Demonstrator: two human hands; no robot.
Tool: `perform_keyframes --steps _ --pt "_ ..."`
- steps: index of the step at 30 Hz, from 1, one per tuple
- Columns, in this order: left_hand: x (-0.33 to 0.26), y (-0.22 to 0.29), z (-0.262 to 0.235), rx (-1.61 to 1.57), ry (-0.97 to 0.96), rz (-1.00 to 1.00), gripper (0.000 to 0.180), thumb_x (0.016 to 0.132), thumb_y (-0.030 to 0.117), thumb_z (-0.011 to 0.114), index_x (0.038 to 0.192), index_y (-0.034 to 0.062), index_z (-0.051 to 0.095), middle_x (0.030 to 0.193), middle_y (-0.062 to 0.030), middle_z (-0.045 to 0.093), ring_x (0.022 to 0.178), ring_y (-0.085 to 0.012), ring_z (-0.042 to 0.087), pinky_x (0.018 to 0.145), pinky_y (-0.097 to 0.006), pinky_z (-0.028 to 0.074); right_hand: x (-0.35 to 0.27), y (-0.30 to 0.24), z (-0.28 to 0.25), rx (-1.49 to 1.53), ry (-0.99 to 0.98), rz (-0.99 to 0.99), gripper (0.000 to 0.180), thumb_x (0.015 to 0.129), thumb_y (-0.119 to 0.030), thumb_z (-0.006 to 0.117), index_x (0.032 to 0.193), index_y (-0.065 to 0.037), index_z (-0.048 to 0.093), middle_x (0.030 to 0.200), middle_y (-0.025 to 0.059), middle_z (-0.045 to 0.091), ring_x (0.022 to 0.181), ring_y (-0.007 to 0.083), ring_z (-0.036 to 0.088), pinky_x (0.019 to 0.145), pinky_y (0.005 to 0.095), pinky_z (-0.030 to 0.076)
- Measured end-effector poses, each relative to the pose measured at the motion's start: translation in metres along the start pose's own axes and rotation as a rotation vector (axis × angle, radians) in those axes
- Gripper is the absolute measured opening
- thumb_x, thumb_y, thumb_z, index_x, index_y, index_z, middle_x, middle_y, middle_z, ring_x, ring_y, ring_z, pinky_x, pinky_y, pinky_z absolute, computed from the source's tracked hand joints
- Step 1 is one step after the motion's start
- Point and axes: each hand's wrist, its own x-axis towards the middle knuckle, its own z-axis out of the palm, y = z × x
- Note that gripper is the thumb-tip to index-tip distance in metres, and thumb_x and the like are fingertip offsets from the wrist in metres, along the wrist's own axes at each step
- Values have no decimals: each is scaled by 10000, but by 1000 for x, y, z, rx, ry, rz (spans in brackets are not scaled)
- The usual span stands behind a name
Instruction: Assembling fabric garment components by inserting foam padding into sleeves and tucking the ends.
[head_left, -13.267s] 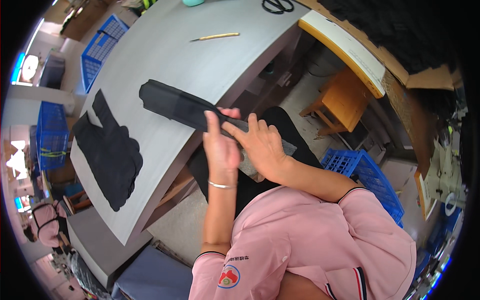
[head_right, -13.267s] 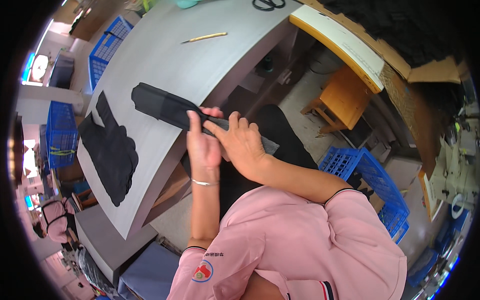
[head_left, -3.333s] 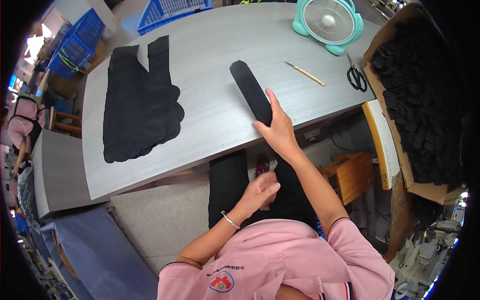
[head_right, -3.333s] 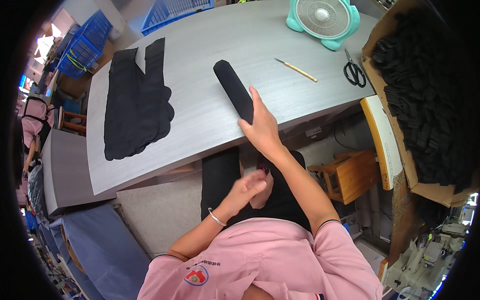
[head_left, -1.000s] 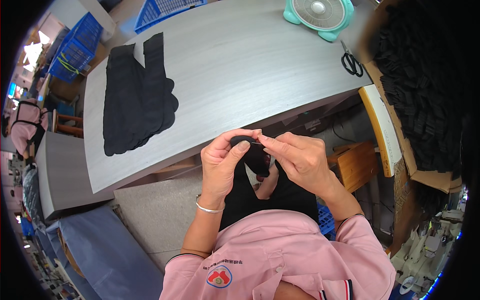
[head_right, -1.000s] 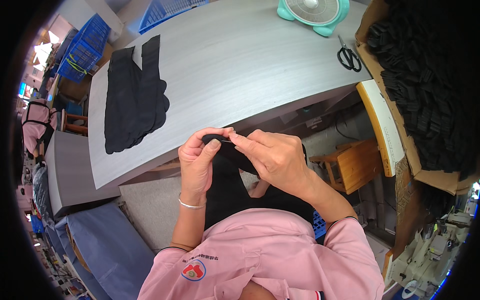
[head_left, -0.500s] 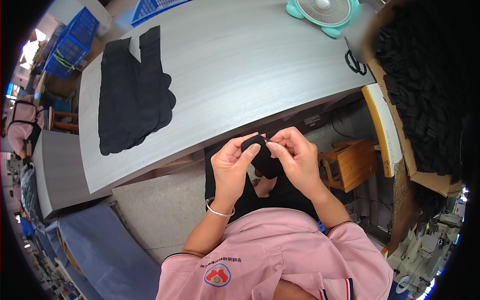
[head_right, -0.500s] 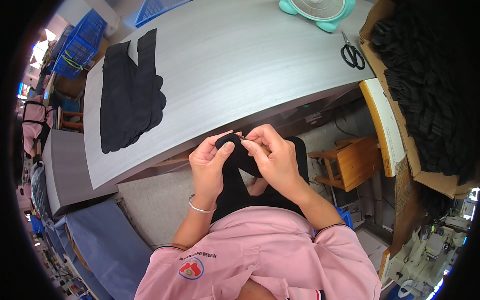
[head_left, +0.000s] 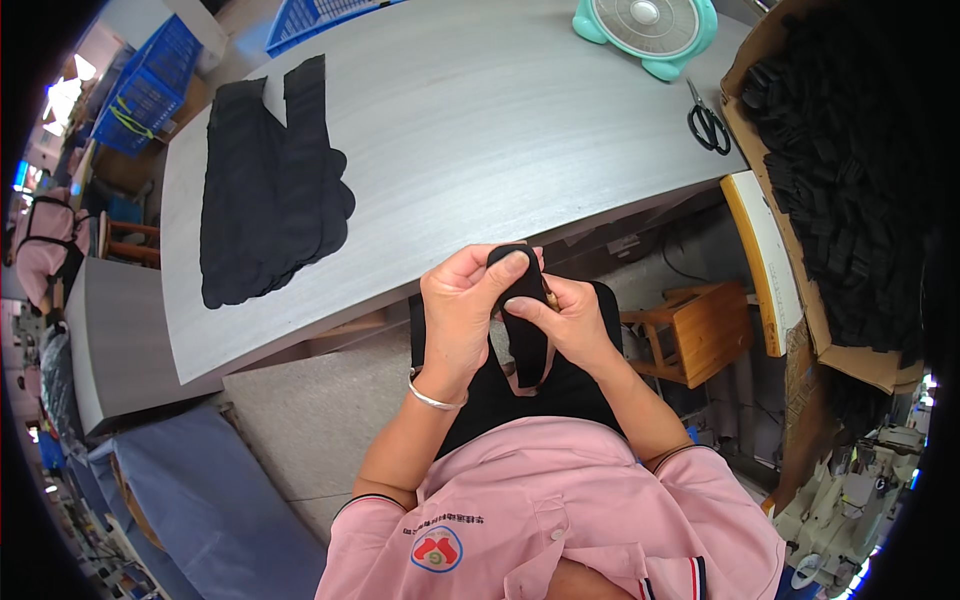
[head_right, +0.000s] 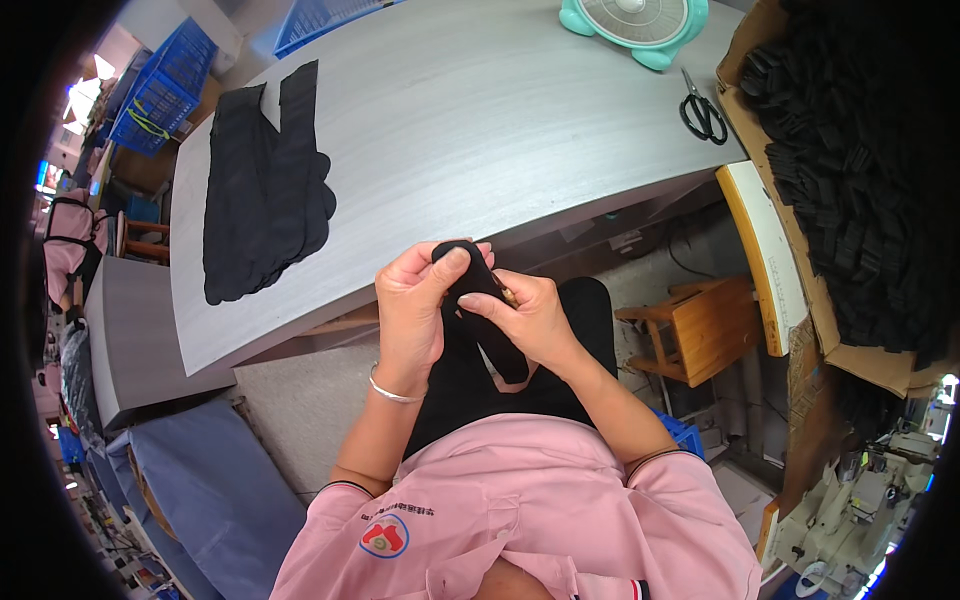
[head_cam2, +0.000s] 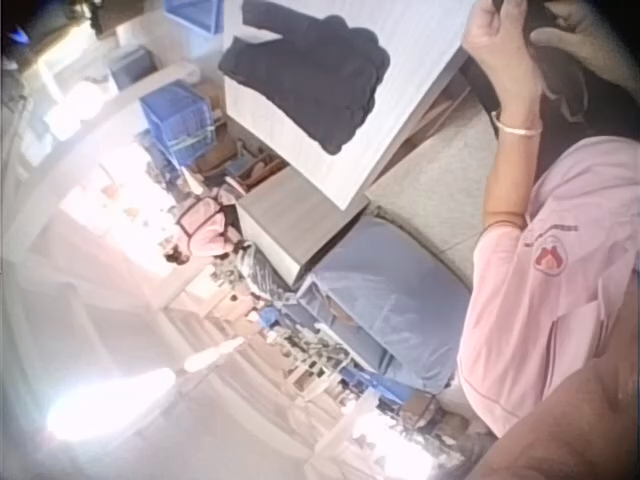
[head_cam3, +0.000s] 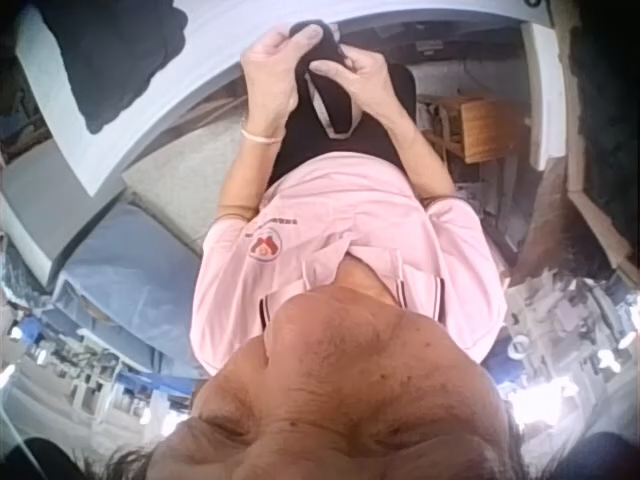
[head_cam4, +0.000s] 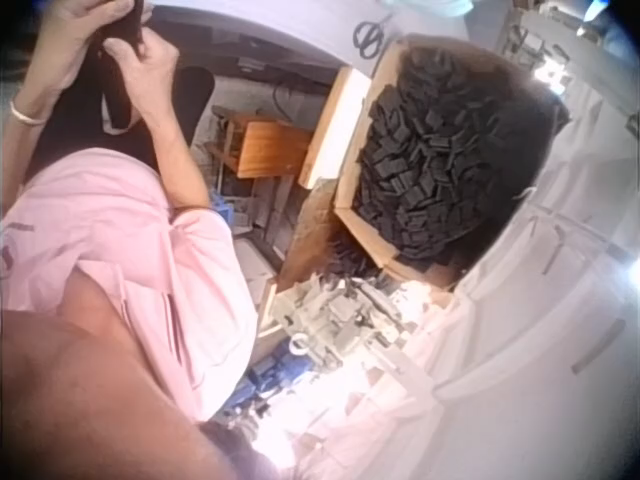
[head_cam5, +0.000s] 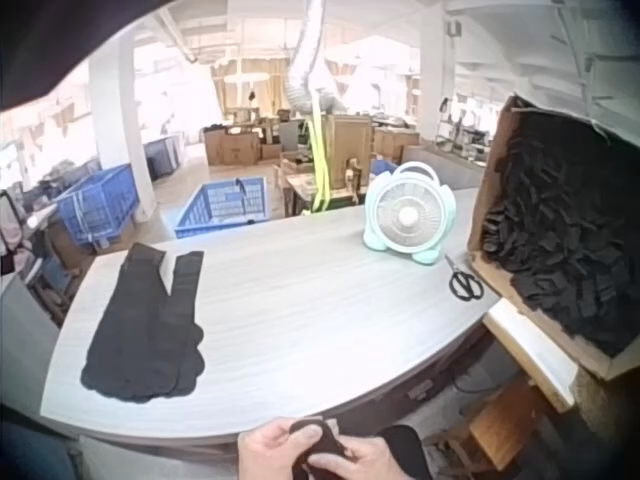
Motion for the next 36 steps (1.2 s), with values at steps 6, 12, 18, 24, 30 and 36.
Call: perform_keyframes --steps 6,12,18,24,30,36 --pt "51 31 -17 -146 57 138 262 978 178 638 1115 -45 660 1054 -137 717 947 -184 687 828 -305 550 7 10 -22 -160 -184 88 268 903 -222 743 821 16 654 695 17 688 670 8 576 543 222 444" --pt "68 42 -13 -355 -284 66 585 1040 416 488 1413 -33 464 1318 -184 606 1208 -262 606 1001 -387 494 3 10 -43 118 -187 269 245 931 -250 691 878 -11 673 657 -29 598 575 24 542 478 172 377" --pt "53 48 -3 -251 -340 172 624 949 310 662 1449 13 437 1261 -120 570 1163 -248 577 1069 -457 473 18 8 -52 265 -401 382 331 962 -338 650 1018 -15 692 754 23 672 632 62 624 527 175 446" --pt "48 53 -10 -206 -274 181 312 804 59 804 1053 55 614 898 -36 604 835 -136 621 782 -289 525 25 1 -45 -128 -68 29 329 1050 -231 501 1199 12 666 1086 59 674 966 122 602 886 265 465" --pt "31 54 2 -139 -215 169 265 872 155 771 1063 25 641 991 -138 685 858 -218 679 809 -323 559 24 -41 -43 -471 150 -236 270 1022 -179 535 1149 -13 705 1032 93 647 898 166 616 806 276 479" --pt "21 47 4 -137 -209 84 277 923 135 713 1146 -15 646 1034 -175 720 910 -218 715 842 -327 579 6 -88 -26 -605 287 -463 199 928 -68 651 1115 -50 717 913 96 631 752 191 641 638 292 500"
